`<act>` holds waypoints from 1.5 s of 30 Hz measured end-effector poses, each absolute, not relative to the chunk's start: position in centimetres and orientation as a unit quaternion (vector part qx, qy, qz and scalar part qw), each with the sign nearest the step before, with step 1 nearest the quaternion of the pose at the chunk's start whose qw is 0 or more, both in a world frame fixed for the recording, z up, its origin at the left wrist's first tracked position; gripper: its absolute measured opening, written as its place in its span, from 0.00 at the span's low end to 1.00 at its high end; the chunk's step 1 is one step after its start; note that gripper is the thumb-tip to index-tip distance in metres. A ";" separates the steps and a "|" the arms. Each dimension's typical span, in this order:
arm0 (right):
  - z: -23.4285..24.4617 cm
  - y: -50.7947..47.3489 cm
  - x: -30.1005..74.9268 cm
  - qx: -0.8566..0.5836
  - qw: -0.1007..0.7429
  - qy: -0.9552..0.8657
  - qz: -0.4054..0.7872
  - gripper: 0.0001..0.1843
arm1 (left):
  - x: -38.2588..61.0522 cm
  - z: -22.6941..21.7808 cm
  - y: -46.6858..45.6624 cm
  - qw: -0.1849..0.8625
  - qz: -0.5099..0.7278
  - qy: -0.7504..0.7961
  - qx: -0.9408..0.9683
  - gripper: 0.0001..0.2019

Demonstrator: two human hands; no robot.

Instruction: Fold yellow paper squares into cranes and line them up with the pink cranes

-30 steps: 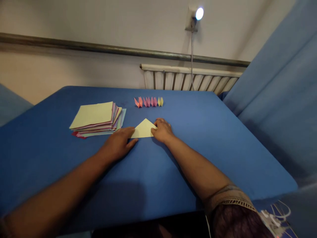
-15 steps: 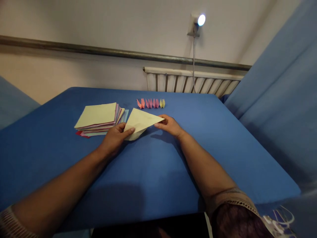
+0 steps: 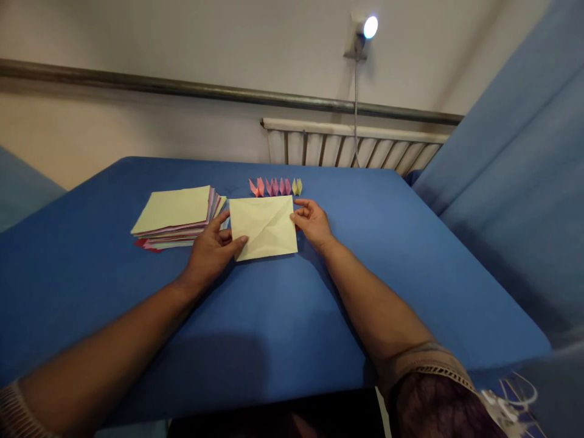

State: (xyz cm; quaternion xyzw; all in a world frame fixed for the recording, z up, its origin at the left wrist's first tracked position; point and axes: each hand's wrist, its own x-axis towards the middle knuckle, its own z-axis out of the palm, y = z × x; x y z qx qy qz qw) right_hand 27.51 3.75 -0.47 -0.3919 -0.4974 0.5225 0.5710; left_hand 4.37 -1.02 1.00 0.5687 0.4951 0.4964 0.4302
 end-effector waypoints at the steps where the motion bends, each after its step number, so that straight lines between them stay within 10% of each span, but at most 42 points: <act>1: -0.6 3.8 27.5 -0.405 0.563 -0.501 0.517 0.21 | 4.3 0.9 -1.0 0.415 0.486 0.496 0.588 0.44; 10: -2.3 4.6 27.8 -0.611 0.369 -0.602 0.357 0.31 | 3.1 0.1 0.0 0.258 0.326 0.479 0.774 0.24; 18: -1.3 3.5 27.7 -0.653 0.274 -0.650 0.277 0.30 | 3.7 0.6 -0.7 0.005 0.150 0.474 0.868 0.32; 22: -0.3 2.2 27.4 -0.547 0.303 -0.754 0.204 0.29 | 3.6 0.3 -0.9 0.014 0.080 0.416 0.906 0.34; 32: -0.2 2.6 28.8 -0.395 0.284 -0.745 0.457 0.13 | 3.6 -0.1 -0.4 0.095 0.133 0.476 0.864 0.15; 39: -0.1 3.2 31.1 -0.332 0.277 -0.692 0.579 0.26 | 3.3 -0.7 1.2 0.150 0.229 0.516 0.812 0.17; 45: -1.4 3.5 29.5 -0.459 0.287 -0.703 0.461 0.21 | 3.8 -0.5 1.1 0.107 0.210 0.559 0.795 0.13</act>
